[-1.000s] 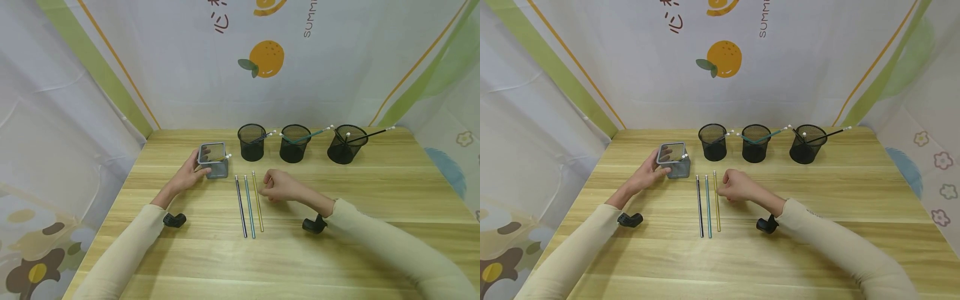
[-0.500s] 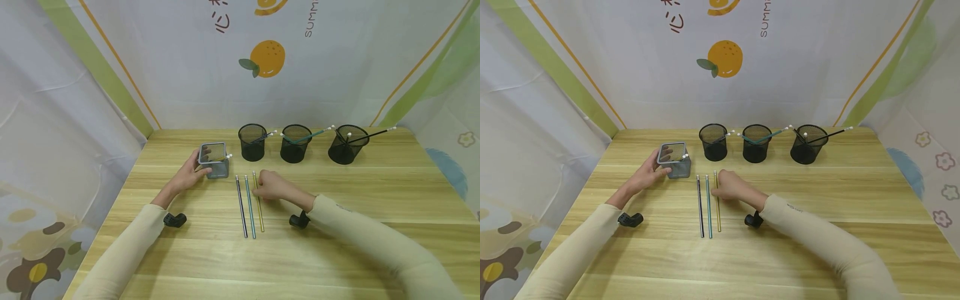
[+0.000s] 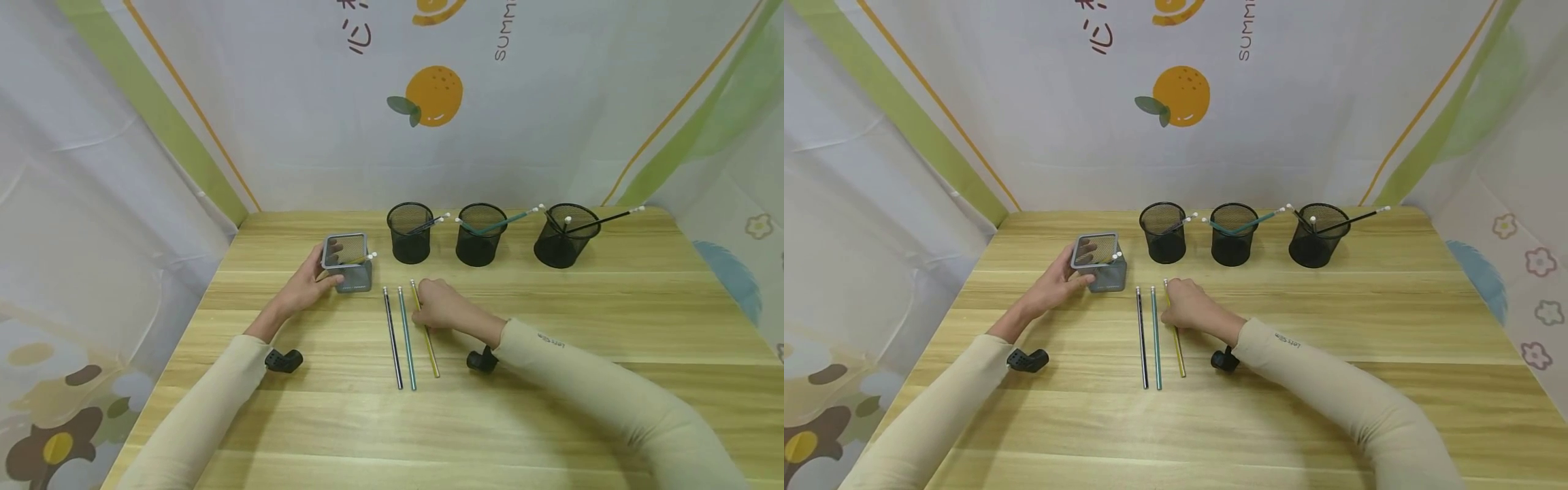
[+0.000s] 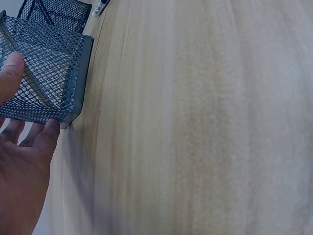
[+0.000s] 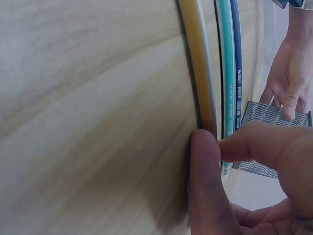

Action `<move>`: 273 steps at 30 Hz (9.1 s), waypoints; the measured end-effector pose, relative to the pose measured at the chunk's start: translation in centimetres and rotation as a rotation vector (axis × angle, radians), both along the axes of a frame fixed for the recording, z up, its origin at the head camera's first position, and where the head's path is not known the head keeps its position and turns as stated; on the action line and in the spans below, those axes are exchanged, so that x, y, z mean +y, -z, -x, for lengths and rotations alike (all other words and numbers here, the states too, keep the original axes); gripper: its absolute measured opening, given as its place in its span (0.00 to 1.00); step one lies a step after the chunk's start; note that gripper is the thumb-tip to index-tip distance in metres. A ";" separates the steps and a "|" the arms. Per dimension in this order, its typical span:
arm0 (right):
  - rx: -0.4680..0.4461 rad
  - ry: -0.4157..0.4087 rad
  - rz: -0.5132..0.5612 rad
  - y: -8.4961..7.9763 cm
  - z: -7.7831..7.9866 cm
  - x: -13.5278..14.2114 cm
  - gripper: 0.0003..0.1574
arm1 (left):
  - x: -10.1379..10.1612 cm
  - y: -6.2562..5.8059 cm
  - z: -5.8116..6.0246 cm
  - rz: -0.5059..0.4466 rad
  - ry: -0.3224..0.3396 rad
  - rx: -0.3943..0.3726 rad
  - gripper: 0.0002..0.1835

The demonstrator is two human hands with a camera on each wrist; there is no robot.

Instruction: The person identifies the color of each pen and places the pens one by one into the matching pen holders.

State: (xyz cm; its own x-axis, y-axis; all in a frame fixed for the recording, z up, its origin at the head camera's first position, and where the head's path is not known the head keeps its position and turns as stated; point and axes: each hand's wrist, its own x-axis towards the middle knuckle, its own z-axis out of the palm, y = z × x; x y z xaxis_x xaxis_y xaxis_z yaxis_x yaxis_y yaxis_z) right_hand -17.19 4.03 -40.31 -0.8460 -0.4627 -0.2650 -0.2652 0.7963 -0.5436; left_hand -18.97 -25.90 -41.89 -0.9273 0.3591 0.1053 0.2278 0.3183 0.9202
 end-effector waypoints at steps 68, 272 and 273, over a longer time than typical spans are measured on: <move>0.195 -0.027 1.027 -5.9 1.1 3.9 0.08 | 0.1 -0.1 0.0 0.014 -0.006 -0.011 0.39; -0.049 -0.041 0.075 0.3 0.3 -2.4 0.24 | 0.0 -0.1 -0.1 -0.003 -0.001 -0.016 0.39; -0.054 -0.034 0.071 0.2 0.3 -2.5 0.22 | -0.1 -0.1 -0.1 -0.002 0.000 -0.015 0.39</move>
State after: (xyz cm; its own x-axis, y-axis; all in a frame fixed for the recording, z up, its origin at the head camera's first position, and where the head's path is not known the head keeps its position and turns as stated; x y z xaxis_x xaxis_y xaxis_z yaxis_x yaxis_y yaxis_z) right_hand -17.51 1.54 -40.54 -0.8150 -0.5100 -0.2751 -0.2600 0.7462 -0.6129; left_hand -18.88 -25.97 -41.82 -0.9287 0.3592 0.0922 0.2142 0.3165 0.9241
